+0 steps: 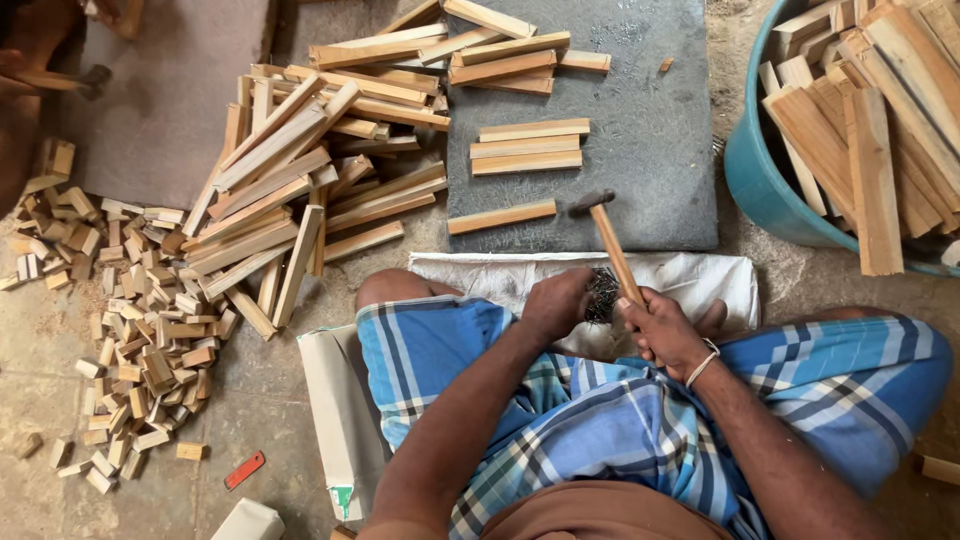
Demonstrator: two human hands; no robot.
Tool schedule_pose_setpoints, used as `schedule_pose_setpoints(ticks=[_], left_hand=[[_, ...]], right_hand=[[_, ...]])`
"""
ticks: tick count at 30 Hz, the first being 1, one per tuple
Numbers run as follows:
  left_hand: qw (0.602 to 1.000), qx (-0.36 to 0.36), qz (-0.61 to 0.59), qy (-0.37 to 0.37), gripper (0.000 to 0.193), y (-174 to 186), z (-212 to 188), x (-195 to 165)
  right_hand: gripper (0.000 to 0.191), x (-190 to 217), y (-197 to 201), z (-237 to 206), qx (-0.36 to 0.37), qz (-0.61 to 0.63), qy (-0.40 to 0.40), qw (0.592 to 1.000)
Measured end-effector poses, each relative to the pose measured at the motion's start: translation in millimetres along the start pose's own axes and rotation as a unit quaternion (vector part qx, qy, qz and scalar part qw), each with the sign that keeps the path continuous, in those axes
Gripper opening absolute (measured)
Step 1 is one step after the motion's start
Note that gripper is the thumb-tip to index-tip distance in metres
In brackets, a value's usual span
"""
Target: The person sits on the floor and repeatedly hammers nails into small wooden slats using a hammer. They pick up slats from a pile, place them on a work surface, drive nails into them, and set the finished pieces aside.
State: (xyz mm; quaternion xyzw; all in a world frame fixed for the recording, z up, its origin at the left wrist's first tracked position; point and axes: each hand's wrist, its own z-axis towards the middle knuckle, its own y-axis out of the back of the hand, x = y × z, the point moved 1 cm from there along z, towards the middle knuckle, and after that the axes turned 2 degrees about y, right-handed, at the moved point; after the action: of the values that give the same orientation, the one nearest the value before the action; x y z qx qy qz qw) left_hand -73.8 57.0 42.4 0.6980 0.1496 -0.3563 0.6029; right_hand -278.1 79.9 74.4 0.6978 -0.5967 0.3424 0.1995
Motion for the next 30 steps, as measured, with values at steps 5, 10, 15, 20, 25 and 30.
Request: schedule_pose_setpoints(ticks=[5, 10, 15, 20, 25, 30], left_hand=[[1.000, 0.002, -0.010, 0.022, 0.027, 9, 9, 9], [0.960, -0.147, -0.203, 0.125, 0.020, 16, 32, 46], [0.953, -0.188, -0.159, 0.178, 0.029, 35, 74, 73], [0.975, -0.194, -0.077, 0.077, 0.033, 42, 94, 75], [0.978, -0.192, -0.029, 0.076, 0.035, 31, 97, 86], [0.977, -0.209, -0.005, 0.046, 0.033, 24, 97, 91]], right_hand=[[0.028, 1, 5, 6, -0.023, 0.042, 0.016, 0.999], [0.028, 5, 3, 5, -0.027, 0.041, -0.004, 0.999], [0.033, 10, 0, 4, -0.029, 0.031, -0.013, 0.999], [0.035, 15, -3, 6, -0.023, 0.025, -0.015, 0.999], [0.035, 12, -1, 7, -0.028, 0.013, -0.017, 0.999], [0.035, 2, -2, 12, -0.060, -0.027, 0.025, 0.998]])
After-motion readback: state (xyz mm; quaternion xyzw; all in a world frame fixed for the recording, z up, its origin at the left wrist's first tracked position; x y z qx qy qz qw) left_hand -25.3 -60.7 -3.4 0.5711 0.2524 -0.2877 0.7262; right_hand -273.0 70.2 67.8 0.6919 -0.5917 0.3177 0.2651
